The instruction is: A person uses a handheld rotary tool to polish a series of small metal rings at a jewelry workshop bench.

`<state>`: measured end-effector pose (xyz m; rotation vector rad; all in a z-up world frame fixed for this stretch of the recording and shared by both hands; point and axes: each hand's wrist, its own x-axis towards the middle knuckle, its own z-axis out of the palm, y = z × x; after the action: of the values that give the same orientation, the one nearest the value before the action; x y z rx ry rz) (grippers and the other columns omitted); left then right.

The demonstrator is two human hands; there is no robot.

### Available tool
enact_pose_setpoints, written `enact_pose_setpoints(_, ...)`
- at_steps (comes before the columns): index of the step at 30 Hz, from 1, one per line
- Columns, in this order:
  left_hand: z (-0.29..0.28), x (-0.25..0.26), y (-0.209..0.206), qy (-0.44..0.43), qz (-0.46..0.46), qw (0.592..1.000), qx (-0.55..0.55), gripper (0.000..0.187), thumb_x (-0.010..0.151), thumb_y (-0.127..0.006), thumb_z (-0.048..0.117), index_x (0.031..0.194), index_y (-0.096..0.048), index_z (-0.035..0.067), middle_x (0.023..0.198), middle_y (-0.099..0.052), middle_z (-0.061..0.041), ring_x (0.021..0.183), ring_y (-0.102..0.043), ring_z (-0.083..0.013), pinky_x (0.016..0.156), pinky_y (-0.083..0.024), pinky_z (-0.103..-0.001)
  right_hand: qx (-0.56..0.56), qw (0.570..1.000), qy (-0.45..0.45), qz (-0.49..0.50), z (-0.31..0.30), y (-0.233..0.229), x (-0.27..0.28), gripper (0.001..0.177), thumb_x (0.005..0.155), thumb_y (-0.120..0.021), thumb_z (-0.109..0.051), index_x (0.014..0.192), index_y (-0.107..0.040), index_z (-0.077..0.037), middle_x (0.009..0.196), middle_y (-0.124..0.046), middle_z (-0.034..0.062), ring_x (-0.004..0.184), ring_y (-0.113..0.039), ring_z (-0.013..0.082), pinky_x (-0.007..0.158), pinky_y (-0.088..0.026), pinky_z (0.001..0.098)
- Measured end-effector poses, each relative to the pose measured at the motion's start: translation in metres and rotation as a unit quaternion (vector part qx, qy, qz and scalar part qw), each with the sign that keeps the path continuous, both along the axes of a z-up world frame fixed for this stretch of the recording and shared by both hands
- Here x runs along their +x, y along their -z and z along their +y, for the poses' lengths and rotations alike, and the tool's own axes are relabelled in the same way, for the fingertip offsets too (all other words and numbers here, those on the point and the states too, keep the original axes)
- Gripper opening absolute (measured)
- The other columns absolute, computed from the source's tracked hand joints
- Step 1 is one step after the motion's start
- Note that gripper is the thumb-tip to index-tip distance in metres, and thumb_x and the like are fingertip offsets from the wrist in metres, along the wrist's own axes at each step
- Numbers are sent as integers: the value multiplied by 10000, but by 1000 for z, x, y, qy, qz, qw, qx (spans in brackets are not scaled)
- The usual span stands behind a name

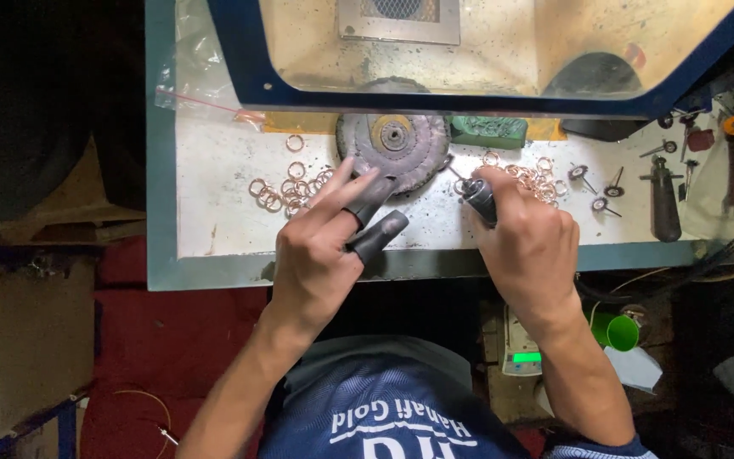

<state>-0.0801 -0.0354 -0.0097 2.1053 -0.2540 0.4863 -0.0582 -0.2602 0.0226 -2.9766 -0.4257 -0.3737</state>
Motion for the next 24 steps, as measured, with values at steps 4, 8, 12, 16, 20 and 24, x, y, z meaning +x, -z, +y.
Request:
enact_pose_setpoints(4, 7, 5, -22, 50, -31, 995, 80, 344, 910, -795, 202, 1077, -727, -91, 1359, -631, -191, 1315, -544, -531, 976, -607, -570, 54, 998, -41, 19, 8, -5, 6, 366, 901, -816, -80, 1217, -634, -111, 873, -743, 119, 679, -671, 365, 562, -465, 476)
enact_pose_setpoints(8, 6, 16, -19, 86, -3, 991, 102, 372, 897, -785, 274, 749, -651, -41, 1440, -549, -261, 1421, -414, -511, 1205, -215, -713, 209, 973, -80, 58, 34, -15, 16, 229, 930, -829, -137, 1092, -694, -46, 914, -765, 116, 760, -738, 258, 648, -531, 353)
enact_pose_setpoints(12, 8, 30, -11, 101, 6, 989, 110, 141, 752, -575, -179, 711, -626, -54, 1391, -619, -238, 1396, -466, -511, 1222, -127, -687, 229, 966, -17, 121, 48, -4, 31, 246, 880, -818, -254, 1034, -686, -115, 811, -753, 68, 682, -712, 269, 604, -490, 365)
enact_pose_setpoints(16, 7, 35, -9, 91, -7, 989, 113, 186, 716, -626, -194, 785, -696, -36, 1349, -660, -192, 1349, -518, -531, 1218, -98, -701, 237, 955, 17, 179, 59, -14, 35, 197, 879, -811, -238, 938, -661, -125, 777, -730, 45, 668, -662, 211, 606, -470, 345)
enact_pose_setpoints(20, 7, 39, -7, 88, -31, 988, 122, 232, 647, -681, -209, 670, -697, 21, 1252, -723, -160, 1294, -583, -523, 1212, -96, -720, 249, 948, 34, 196, 60, -13, 33, 206, 870, -801, -241, 878, -627, -130, 722, -684, 28, 637, -592, 180, 594, -439, 335)
enact_pose_setpoints(24, 10, 42, -10, 101, -20, 984, 144, 269, 631, -743, -172, 624, -723, 96, 1222, -746, -123, 1279, -615, -496, 1217, -51, -709, 263, 943, 33, 200, 61, -14, 31, 169, 862, -785, -217, 917, -656, -122, 753, -710, 29, 661, -631, 174, 597, -456, 334)
